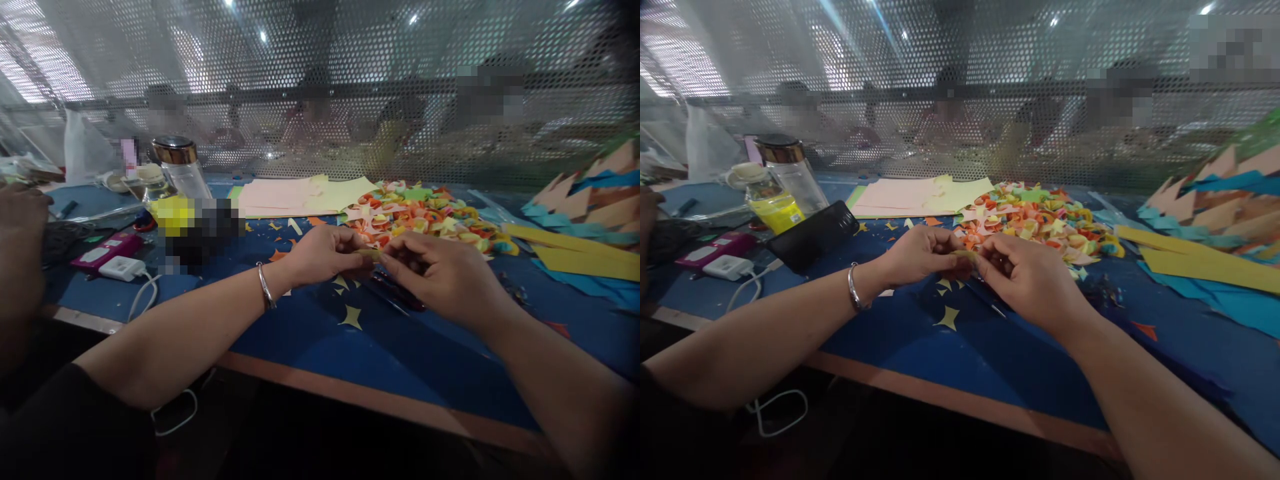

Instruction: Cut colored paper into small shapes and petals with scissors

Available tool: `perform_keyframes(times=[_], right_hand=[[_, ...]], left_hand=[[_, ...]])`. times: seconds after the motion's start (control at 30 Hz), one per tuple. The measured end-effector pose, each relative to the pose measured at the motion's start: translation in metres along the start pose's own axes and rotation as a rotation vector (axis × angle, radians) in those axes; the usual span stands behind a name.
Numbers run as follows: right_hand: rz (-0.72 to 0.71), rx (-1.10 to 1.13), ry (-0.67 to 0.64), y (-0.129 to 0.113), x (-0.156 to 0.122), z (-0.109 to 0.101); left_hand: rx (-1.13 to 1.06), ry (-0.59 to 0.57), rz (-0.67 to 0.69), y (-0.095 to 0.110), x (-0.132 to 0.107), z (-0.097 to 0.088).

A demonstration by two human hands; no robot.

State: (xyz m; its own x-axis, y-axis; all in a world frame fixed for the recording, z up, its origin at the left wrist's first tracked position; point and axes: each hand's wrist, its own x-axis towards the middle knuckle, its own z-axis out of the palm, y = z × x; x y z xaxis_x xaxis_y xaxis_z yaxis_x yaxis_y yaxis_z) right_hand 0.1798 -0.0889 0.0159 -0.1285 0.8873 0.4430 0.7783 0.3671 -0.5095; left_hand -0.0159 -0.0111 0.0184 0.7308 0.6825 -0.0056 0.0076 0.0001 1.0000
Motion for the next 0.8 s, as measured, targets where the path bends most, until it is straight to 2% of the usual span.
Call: perform_keyframes(times=[0.23,0.37,0.63,0.8], right_hand=[[0.034,0.024,0.0,0.0008,-0.0001,0.0002],[0.059,0.049,0.051,-0.0001,0.001,0.0],[0.084,0.082,0.036,0.0074,0.0003,0.0032],[0.088,0.163,-0.019,0.0009,0.0018,0.0012]], left_hand=[[0.001,0.009,-0.051,0.0036,-0.0013,-0.0002],[-0.002,0.024,-0.059,0.0072,-0.0036,0.0012],[0.001,-0.016,-0.02,0.0083,-0.004,0.001],[0.022,-0.023,0.022,0.0041,-0.0022,-0.0008]])
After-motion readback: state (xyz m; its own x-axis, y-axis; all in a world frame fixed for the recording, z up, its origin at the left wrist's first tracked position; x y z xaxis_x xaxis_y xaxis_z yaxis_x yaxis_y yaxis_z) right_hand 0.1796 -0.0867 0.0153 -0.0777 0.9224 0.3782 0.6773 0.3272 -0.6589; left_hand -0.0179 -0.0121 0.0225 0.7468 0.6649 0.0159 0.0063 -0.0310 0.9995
